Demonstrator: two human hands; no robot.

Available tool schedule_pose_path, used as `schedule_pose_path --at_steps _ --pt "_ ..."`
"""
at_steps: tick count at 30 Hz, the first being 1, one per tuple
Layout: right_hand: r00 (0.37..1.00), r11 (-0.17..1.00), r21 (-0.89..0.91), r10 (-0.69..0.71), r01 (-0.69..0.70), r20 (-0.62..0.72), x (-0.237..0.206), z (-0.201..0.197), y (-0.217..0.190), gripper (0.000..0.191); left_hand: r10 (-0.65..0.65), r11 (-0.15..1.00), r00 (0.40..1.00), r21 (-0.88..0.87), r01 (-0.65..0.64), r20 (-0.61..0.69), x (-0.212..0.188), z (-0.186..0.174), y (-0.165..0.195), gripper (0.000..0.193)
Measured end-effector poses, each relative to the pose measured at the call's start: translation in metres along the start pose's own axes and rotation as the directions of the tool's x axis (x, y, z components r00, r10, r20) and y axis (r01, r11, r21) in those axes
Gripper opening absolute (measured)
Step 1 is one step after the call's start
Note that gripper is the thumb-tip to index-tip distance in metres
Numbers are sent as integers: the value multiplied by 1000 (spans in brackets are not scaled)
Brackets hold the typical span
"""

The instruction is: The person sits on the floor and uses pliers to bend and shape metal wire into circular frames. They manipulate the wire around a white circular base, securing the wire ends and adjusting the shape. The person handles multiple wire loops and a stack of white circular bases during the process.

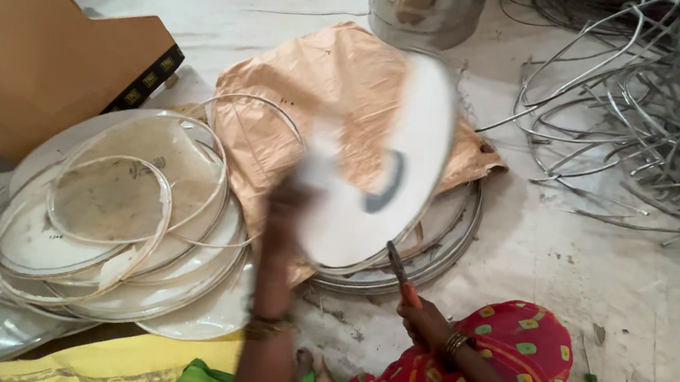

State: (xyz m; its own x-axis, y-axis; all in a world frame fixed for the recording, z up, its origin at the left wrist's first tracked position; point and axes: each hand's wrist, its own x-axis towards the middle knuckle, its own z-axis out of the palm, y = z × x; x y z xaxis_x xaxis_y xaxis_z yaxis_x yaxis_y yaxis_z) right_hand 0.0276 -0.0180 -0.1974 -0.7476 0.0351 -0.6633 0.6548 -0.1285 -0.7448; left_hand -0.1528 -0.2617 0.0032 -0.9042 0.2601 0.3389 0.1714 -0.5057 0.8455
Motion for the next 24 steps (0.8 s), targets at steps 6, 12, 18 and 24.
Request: schedule_pose_path --at_steps 6,12,18,24 --pt "984 947 322 59 -2 -167 -36 -33 18 22 -103 916 405 245 -317 908 -121 192 -65 66" --pt "995 965 257 72 -50 -75 -25 -20 11 21 88 978 561 36 -206 823 -80 169 -36 58" --pt "981 974 127 -190 186 24 -52 -14 -6 19 114 993 992 24 -113 -47 17 34 74 55" --pt "797 808 53 -588 587 140 -92 -10 -33 19 -63 995 918 -97 27 -391 -4 -83 11 42"
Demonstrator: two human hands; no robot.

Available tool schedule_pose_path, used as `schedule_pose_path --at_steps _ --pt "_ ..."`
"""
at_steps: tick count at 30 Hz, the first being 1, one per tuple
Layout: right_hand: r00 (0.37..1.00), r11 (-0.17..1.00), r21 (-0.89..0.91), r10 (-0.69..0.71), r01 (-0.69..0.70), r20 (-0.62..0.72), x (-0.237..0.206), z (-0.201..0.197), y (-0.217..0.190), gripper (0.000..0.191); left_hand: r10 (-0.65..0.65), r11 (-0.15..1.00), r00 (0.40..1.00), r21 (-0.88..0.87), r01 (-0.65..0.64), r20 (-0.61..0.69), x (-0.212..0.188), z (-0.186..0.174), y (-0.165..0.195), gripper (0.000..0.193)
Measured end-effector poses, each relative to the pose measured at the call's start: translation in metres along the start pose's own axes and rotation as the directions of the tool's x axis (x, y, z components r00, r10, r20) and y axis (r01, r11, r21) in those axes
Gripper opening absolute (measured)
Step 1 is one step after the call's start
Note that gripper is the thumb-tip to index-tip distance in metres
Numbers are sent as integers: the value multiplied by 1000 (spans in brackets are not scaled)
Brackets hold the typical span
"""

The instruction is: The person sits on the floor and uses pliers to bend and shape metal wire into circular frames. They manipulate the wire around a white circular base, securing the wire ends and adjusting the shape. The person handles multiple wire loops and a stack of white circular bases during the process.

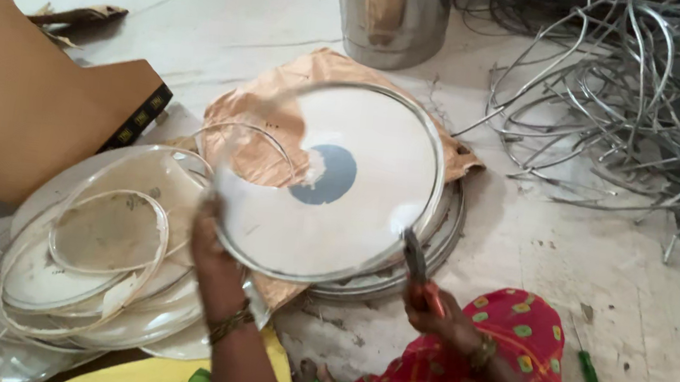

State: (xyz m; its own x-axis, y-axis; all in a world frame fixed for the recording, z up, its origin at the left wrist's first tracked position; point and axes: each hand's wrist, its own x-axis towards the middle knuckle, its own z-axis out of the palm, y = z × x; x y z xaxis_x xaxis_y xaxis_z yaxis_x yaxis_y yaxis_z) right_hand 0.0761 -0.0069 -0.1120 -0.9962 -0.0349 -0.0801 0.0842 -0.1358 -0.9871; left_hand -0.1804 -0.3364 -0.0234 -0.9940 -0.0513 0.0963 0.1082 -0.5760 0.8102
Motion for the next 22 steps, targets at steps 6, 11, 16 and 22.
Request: schedule_pose_path --at_steps 6,11,16,22 --pt "994 852 -515 -106 94 7 16 -11 -107 49 -454 883 886 88 461 -92 -2 -13 -150 44" --pt "973 452 -884 231 -117 -11 -18 -13 -213 62 48 775 998 632 -15 -35 1 22 -109 57" --pt "923 195 -970 380 -144 -60 -34 -3 -272 63 603 431 569 372 -822 559 -40 116 9 57" --pt "856 -13 -989 499 -148 -134 -40 -21 -279 77 -260 341 504 567 -750 823 -94 173 52 56"
